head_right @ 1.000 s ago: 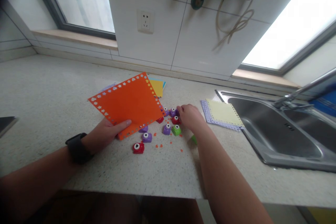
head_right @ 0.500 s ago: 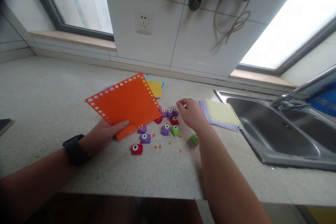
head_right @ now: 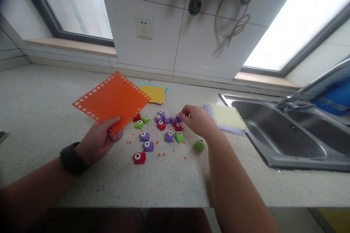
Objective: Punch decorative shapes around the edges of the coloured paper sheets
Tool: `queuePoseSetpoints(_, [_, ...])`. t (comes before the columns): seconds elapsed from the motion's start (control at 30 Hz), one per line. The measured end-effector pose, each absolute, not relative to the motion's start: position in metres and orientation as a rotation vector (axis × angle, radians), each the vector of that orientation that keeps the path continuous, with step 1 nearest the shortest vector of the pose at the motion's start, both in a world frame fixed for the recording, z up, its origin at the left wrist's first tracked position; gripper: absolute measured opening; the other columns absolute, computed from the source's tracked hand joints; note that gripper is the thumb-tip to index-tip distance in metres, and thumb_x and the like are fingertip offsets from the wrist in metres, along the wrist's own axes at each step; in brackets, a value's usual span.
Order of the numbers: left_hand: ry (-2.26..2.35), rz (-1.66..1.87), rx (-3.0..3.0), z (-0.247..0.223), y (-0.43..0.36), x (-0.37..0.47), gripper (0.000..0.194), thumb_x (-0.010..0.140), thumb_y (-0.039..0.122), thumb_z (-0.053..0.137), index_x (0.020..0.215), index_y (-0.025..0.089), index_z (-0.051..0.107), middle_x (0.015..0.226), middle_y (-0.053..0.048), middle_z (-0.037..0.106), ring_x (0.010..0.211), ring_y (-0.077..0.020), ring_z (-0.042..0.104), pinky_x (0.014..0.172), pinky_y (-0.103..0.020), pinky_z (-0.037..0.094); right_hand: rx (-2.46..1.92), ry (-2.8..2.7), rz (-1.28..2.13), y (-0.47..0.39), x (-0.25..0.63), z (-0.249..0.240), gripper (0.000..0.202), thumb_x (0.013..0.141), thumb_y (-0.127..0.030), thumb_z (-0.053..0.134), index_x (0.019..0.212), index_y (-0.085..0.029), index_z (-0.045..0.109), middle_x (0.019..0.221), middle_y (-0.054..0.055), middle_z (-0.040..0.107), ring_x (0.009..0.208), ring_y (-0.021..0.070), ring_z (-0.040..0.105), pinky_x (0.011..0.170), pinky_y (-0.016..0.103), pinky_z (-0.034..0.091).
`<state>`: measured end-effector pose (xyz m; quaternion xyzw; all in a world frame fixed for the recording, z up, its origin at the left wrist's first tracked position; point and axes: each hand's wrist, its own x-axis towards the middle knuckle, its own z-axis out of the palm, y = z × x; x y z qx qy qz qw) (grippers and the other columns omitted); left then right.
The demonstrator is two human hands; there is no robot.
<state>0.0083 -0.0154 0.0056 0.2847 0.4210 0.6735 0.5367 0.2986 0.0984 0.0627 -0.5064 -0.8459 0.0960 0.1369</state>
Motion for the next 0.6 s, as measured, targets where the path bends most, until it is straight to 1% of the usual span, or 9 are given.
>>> queuePoseSetpoints(0.1, [0.916,1.618,0.598,0.011,-0.014,0.006,0.021,0.079,0.018,0.074,0.078,0.019,0.053,0.056,0.01,0.048,0.039,-0.0044,0.038,0.039,-0.018,0.032,-1.451,-2.58,0.395,0.095,0.299,0.063,0.022,0.09,-0.042,0.06,0.083,-0.023,0.07,0.078,0.004,0.072,0.065,0.0175,0.06,0.058,0.032,0.038])
queuePoseSetpoints(0.23, [0.917,1.624,0.566,0.014,-0.014,0.005,0.023,0.079,0.018,0.073,0.076,0.019,0.051,0.054,0.01,0.047,0.038,-0.0045,0.039,0.038,-0.018,0.032,-1.347,-2.68,0.585,0.088,0.294,0.062,0.015,0.085,-0.04,0.068,0.086,-0.025,0.07,0.074,0.002,0.071,0.063,0.0172,0.061,0.056,0.03,0.039])
queuePoseSetpoints(0.33, [0.945,1.632,0.575,0.013,-0.013,0.007,0.023,0.077,0.02,0.075,0.077,0.019,0.053,0.056,0.01,0.05,0.038,-0.0043,0.039,0.038,-0.017,0.032,-1.264,-2.707,0.543,0.084,0.286,0.06,0.012,0.087,-0.036,0.065,0.086,-0.025,0.068,0.074,0.002,0.071,0.063,0.0171,0.061,0.057,0.031,0.039])
queuePoseSetpoints(0.43, [1.019,1.63,0.617,0.008,-0.014,0.009,0.023,0.075,0.023,0.079,0.084,0.019,0.058,0.06,0.009,0.055,0.039,-0.0045,0.04,0.038,-0.017,0.033,-1.251,-2.642,0.413,0.081,0.276,0.057,0.014,0.093,-0.034,0.057,0.091,-0.025,0.068,0.076,0.002,0.072,0.064,0.0173,0.06,0.06,0.032,0.039])
queuePoseSetpoints(0.5, [1.082,1.599,0.653,0.002,-0.015,0.009,0.024,0.075,0.026,0.081,0.085,0.019,0.061,0.063,0.008,0.059,0.042,-0.0051,0.044,0.039,-0.017,0.035,-1.212,-2.554,0.349,0.08,0.267,0.055,0.016,0.095,-0.032,0.054,0.097,-0.024,0.068,0.084,0.003,0.073,0.071,0.0183,0.062,0.066,0.033,0.043])
queuePoseSetpoints(0.57, [1.123,1.541,0.684,-0.005,-0.016,0.009,0.024,0.075,0.029,0.082,0.08,0.018,0.062,0.064,0.006,0.062,0.043,-0.0058,0.047,0.039,-0.017,0.036,-1.093,-2.514,0.306,0.08,0.256,0.05,0.018,0.096,-0.029,0.053,0.104,-0.023,0.068,0.098,0.005,0.074,0.088,0.0203,0.063,0.079,0.034,0.046])
queuePoseSetpoints(0.6, [1.13,1.518,0.693,-0.008,-0.016,0.009,0.024,0.076,0.031,0.082,0.079,0.018,0.062,0.064,0.005,0.063,0.043,-0.0059,0.048,0.039,-0.017,0.035,-1.021,-2.528,0.28,0.079,0.25,0.047,0.02,0.097,-0.028,0.052,0.108,-0.022,0.068,0.105,0.006,0.073,0.097,0.0216,0.062,0.086,0.035,0.045])
